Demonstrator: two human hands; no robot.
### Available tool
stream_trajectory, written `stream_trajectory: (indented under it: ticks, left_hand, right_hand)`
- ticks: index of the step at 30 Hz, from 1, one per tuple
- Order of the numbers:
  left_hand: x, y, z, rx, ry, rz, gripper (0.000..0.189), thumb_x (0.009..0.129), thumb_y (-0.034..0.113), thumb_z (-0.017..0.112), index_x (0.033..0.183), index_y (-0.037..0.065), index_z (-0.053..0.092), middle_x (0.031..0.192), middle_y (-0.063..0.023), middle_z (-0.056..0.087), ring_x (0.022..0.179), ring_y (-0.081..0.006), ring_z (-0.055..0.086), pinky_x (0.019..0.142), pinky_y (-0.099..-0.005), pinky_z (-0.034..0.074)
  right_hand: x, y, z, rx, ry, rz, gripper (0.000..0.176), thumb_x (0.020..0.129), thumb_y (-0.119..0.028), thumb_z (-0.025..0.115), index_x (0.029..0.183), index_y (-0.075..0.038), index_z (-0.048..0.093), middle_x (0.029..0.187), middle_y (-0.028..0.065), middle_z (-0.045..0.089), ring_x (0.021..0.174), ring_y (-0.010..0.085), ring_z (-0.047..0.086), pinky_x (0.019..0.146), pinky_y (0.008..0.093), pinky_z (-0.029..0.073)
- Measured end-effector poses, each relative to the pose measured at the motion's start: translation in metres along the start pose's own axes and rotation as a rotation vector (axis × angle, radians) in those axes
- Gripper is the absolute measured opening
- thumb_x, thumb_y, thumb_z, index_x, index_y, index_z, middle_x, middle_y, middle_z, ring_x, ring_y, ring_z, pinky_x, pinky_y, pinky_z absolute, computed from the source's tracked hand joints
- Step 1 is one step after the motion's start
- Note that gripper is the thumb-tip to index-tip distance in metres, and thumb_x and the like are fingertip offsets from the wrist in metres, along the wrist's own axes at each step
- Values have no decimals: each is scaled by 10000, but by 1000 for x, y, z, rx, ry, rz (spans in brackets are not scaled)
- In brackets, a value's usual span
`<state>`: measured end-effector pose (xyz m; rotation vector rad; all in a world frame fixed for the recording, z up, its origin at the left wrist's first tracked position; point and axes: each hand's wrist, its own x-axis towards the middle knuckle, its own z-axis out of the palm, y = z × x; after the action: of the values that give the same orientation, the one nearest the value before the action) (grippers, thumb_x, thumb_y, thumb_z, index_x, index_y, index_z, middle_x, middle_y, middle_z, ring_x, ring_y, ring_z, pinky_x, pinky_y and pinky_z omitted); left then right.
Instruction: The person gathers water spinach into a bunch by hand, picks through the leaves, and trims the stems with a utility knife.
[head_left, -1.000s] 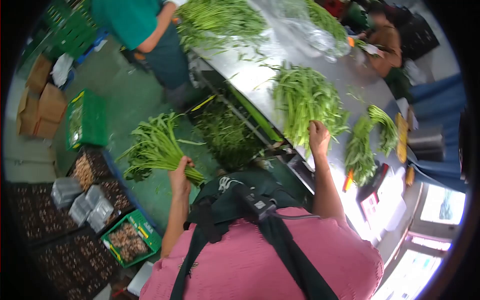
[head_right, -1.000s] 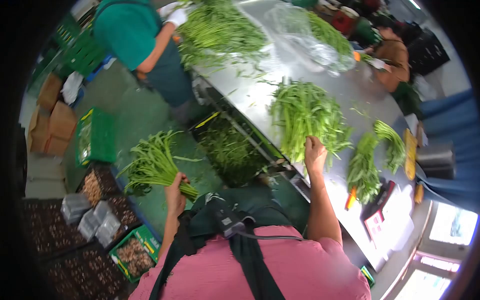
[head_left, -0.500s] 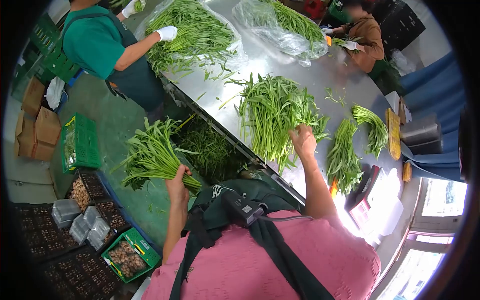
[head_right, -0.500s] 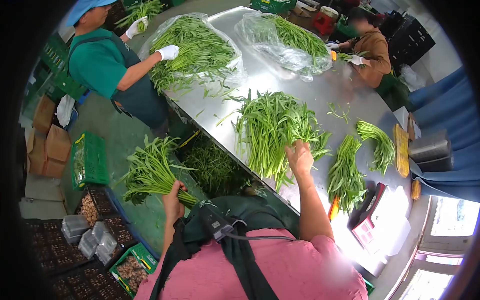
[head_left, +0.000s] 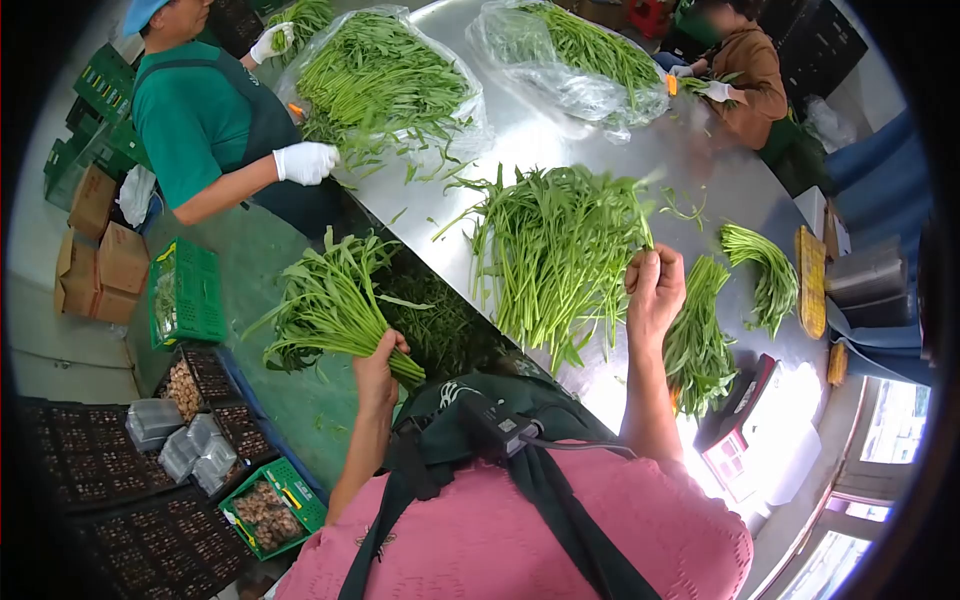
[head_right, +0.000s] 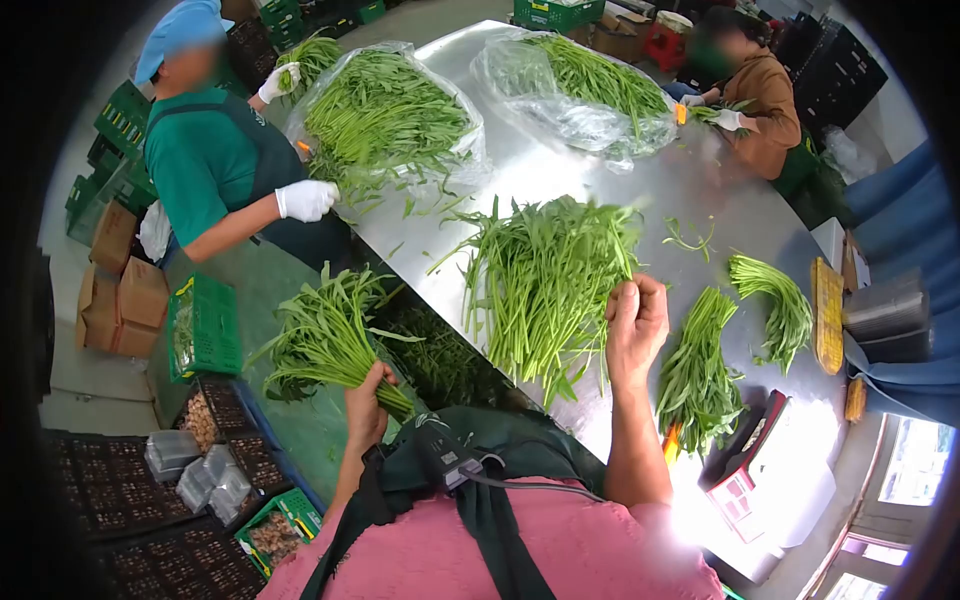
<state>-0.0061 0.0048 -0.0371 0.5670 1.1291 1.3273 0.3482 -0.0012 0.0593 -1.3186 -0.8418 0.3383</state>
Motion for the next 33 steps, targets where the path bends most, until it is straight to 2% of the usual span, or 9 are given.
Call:
stream_trajectory:
  ticks: [5,8,12,15,19,25,27,29,33]
  left_hand:
    - [2,-1,-5,13,-69,-13,115,894,42,648,973,4,572,805,-84,622,688,-171,602,633,-308,507]
    - [1,1,-20,60,-98,-59,111,921,69,623,985,19,547,812,-74,602,711,-175,584,663,-337,493]
    - [2,9,-36,70,-100,-59,115,921,68,622,992,19,545,817,-77,607,710,-178,589,666,-339,495]
    - [0,12,-54,79,-96,-50,120,918,63,627,993,19,545,817,-78,606,706,-179,588,664,-340,496]
    - [-3,18,-69,76,-70,-55,121,924,64,623,995,16,538,815,-80,599,699,-182,579,661,-344,490]
    - [-2,21,-80,37,-67,-30,123,931,68,620,997,18,529,836,-85,588,729,-190,578,665,-358,484]
    - [-16,20,-95,67,-44,-56,124,934,70,618,1001,20,527,842,-85,586,737,-191,578,668,-362,484]
    - [-10,15,-89,12,20,-26,110,915,32,622,988,1,545,816,-89,613,702,-181,591,658,-332,498]
    - [-13,18,-86,-10,32,-49,81,921,37,616,961,2,555,814,-91,614,705,-183,592,658,-340,499]
  right_hand:
    - [-32,112,-10,-672,-550,-24,191,919,-172,585,965,5,640,677,143,649,558,225,620,538,338,486]
    - [-65,106,2,-659,-412,49,176,878,-167,636,976,-22,656,747,234,658,677,400,656,635,450,527]
    - [-64,83,9,-649,-193,-6,182,881,-129,642,996,13,651,719,191,664,622,301,672,587,387,523]
    - [-51,70,7,162,-107,287,153,970,-126,573,1043,-2,625,720,33,630,578,98,546,522,262,460]
    - [-30,27,16,354,147,205,118,976,-113,555,981,-19,626,719,27,602,597,89,524,548,232,436]
    - [-13,35,23,-252,-257,472,223,953,-167,530,896,20,635,706,61,640,563,107,534,513,271,427]
    - [-21,30,21,-574,-157,47,241,945,-192,530,901,17,641,694,93,647,547,141,554,516,315,457]
    - [-34,96,10,-724,-667,276,233,913,-214,541,880,-13,653,747,180,660,619,296,643,593,399,502]
    - [-81,83,33,-861,-755,157,259,895,-276,596,884,-20,637,853,256,653,817,428,643,710,488,510]
